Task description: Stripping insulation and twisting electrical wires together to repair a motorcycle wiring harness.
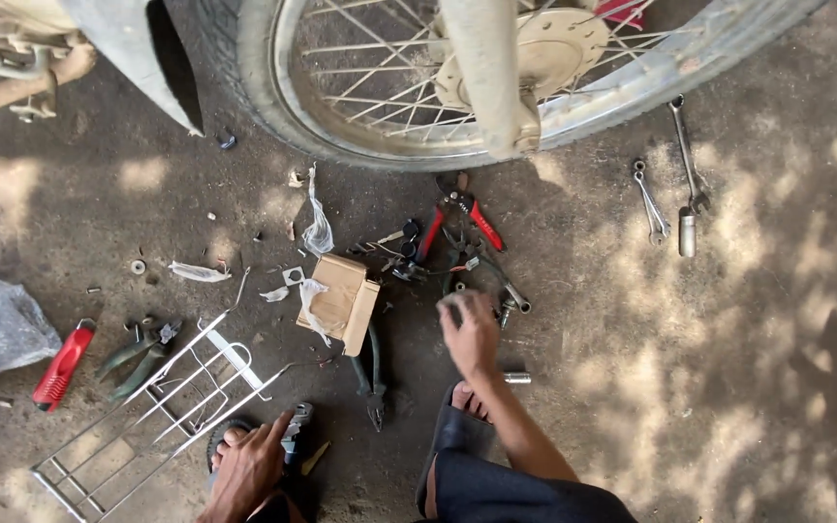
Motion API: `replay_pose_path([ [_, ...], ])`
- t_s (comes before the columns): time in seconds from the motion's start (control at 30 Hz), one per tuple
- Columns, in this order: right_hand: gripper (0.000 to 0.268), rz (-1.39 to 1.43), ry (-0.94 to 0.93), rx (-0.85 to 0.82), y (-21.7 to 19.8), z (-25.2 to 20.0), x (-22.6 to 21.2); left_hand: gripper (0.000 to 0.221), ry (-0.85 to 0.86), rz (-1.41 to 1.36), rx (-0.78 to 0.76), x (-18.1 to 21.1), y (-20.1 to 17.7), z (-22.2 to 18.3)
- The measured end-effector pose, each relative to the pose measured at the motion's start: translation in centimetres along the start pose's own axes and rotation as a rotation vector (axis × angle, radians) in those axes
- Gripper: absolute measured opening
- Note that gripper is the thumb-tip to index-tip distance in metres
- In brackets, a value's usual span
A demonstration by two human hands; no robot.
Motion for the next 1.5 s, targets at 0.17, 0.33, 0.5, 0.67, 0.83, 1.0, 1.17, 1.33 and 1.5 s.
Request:
replay_pose_path([
  [0.17,0.05,-0.49,-0.059,-0.248,-1.1,6.5,3.5,0.041,0.062,-0.149,-0.209,1.8,-4.2,1.5],
  [0.33,0.019,-0.396,-0.326,-0.351,-1.9,8.7,3.1,0.06,0.215,-0.207,-0.336,5.5,-14.4,3.4],
  [0.5,0.021,-0.045,-0.005,-0.563,-9.9,6.4,-6.4,0.055,0.503,-0.091,0.284,12.9,-27.0,6.2],
  [0.67,0.03,0.189,-0.116,-0.582,-17.2,4.5,-18.4,0.08,0.736,0.307,0.65,17.9,-34.2,6.1],
  [0.83,0.026,0.163,-0.317,-0.726,-19.1,4.2,-23.1,0.033,0.863,0.046,0.425,16.1,-36.2,4.2],
  [1.0,0.024,0.154,-0.49,-0.794,-19.3,4.5,-25.6,0.034,0.832,-0.284,0.241,14.0,-35.8,3.2],
  [1.17,0.022,0.21,-0.538,-0.881,-19.4,5.2,-25.9,0.057,0.621,-0.699,-0.218,12.5,-33.7,3.3],
  [1.33,0.03,0.097,-0.562,-1.007,-18.2,4.6,-22.9,0.045,0.315,-1.203,-0.695,12.7,-31.6,2.4],
  [1.5,0.029,0.093,-0.399,-1.027,-17.7,5.0,-20.4,0.048,0.337,-1.452,-0.744,13.0,-29.6,2.7],
])
Point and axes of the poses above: each hand's wrist, its own z-axis towards the middle knuckle, its own y-axis out of the palm, x = y × z, the point moved 5 cm from there along z, towards the middle knuckle, and after that the axes turned 8 degrees about y, right-handed, at the moved point
